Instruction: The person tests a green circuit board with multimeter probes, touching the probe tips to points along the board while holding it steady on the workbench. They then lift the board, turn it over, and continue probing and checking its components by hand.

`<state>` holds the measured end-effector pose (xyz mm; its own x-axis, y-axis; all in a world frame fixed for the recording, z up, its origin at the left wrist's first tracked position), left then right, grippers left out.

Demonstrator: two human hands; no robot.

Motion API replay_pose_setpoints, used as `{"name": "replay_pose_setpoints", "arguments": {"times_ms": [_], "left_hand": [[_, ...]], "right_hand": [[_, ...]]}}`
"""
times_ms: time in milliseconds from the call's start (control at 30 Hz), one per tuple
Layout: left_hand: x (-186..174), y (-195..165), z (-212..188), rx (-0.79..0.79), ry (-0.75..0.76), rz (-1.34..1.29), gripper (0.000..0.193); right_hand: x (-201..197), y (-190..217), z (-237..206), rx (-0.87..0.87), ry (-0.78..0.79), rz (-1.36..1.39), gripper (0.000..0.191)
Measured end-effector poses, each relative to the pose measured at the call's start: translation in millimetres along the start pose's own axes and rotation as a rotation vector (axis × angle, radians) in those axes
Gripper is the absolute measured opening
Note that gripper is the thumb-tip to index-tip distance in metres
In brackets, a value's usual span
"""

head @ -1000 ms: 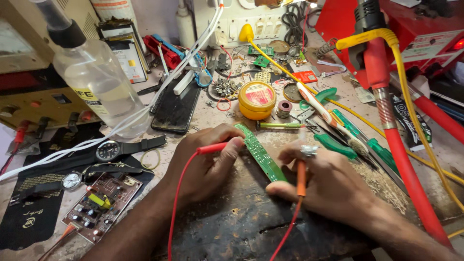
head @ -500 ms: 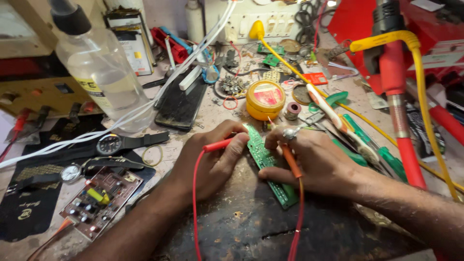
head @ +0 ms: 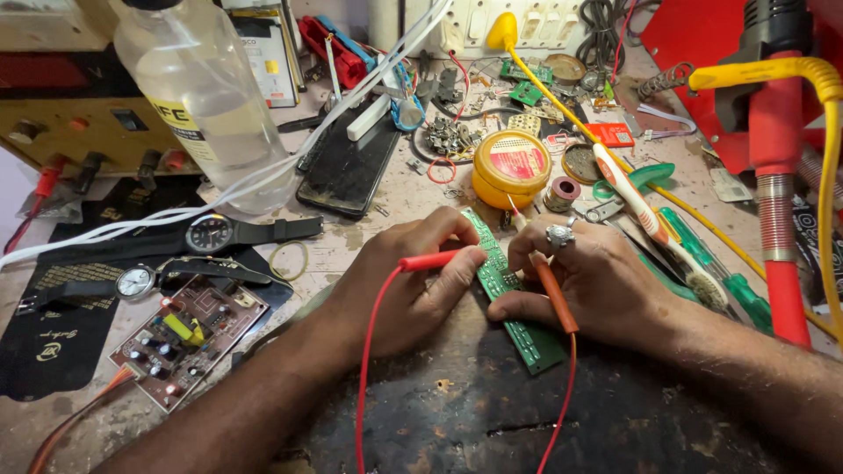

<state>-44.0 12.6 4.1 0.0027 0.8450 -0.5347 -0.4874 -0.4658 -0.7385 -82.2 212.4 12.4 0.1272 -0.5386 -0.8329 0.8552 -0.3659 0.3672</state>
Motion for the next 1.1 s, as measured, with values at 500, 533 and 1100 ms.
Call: {"name": "replay_pose_setpoints", "arguments": {"times_ms": [500, 533, 1100], "left_hand": [[1.8, -1.9, 4.6, -0.058, 0.03, 0.062, 0.022], [2.7, -0.6, 4.3, -0.073, 0.042, 0.065, 0.021], [5.3, 3.3, 5.3, -0.271, -0.063, -0.084, 0.017]], "right_hand": [[-12.0, -39.4, -38.6, 0.142, -0.134, 0.455, 0.025], [-8.2, -45.3, -42.7, 0.232, -0.132, 0.527, 0.024], [-3.7, 5.5, -10.4, 0.026, 0.056, 0.01, 0.054]]}}
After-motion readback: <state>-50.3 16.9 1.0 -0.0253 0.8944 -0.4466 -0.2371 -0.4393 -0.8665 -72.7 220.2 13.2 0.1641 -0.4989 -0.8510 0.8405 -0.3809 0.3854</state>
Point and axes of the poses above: each hand's wrist, its own z-axis towards the middle knuckle, its own x-axis out of the palm, y = z × x, the point moved 4 cm from there along z, towards the middle knuckle, and after that the axes turned 9 degrees about -x, right-handed, at the moved point
